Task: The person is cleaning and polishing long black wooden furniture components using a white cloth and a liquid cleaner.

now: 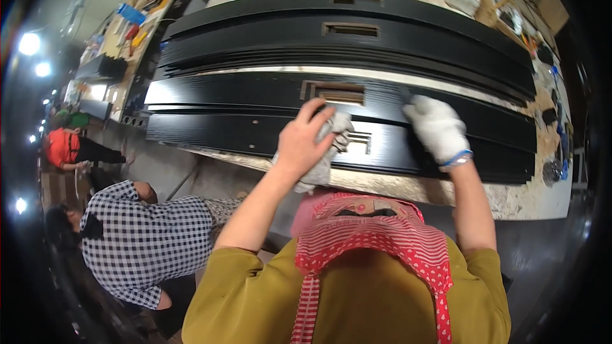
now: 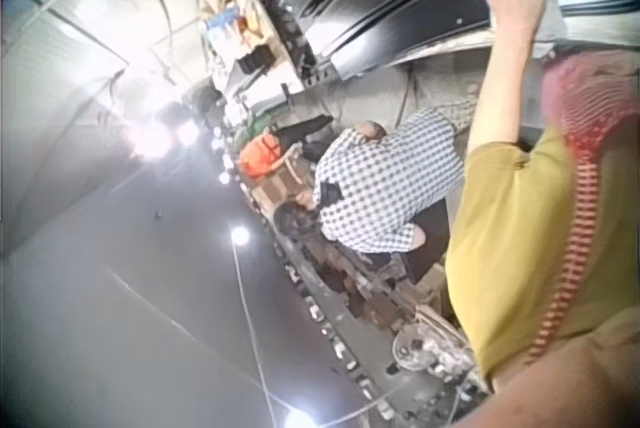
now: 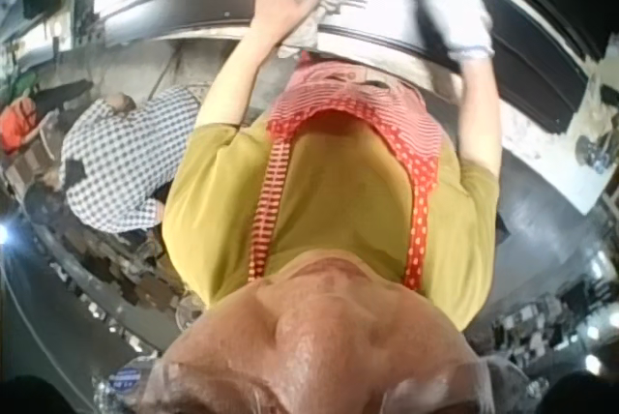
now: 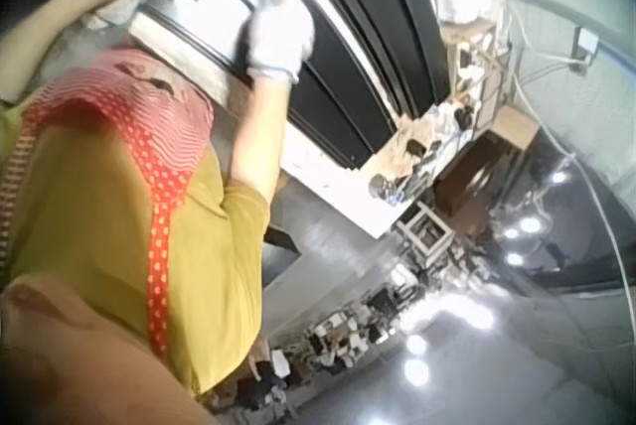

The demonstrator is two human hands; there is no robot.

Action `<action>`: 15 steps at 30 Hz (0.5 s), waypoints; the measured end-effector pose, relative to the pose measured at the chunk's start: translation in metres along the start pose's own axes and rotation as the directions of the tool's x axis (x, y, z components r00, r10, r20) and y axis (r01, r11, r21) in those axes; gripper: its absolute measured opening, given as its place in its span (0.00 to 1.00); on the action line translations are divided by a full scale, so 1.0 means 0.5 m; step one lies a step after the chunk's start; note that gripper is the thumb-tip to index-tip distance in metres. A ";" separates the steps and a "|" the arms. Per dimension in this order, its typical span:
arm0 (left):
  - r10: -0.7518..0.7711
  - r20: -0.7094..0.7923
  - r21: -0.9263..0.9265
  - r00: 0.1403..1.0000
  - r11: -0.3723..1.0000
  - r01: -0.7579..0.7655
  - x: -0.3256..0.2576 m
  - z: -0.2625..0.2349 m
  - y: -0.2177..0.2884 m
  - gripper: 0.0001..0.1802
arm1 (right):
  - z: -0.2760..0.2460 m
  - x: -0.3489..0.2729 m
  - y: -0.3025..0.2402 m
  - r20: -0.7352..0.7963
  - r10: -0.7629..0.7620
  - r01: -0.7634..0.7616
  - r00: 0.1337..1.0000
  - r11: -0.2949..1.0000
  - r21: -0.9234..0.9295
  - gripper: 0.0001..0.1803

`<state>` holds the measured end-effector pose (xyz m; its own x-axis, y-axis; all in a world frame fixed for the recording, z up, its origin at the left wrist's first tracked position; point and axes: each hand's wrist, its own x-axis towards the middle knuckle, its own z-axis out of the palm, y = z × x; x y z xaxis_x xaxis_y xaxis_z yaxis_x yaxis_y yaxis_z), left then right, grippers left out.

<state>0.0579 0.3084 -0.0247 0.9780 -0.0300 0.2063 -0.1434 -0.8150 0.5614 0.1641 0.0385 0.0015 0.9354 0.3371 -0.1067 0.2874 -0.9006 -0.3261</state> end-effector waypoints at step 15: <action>-0.331 -0.107 0.286 0.938 0.893 0.348 -0.049 -0.399 -0.337 0.22 | -0.017 0.118 -0.215 -0.023 0.156 -0.142 0.987 0.943 0.302 0.19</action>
<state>0.0277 0.5619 0.0357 0.9482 0.3037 0.0935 0.2554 -0.9035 0.3441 0.1902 0.1530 0.0380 0.9734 0.1857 -0.1344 0.0758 -0.8140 -0.5758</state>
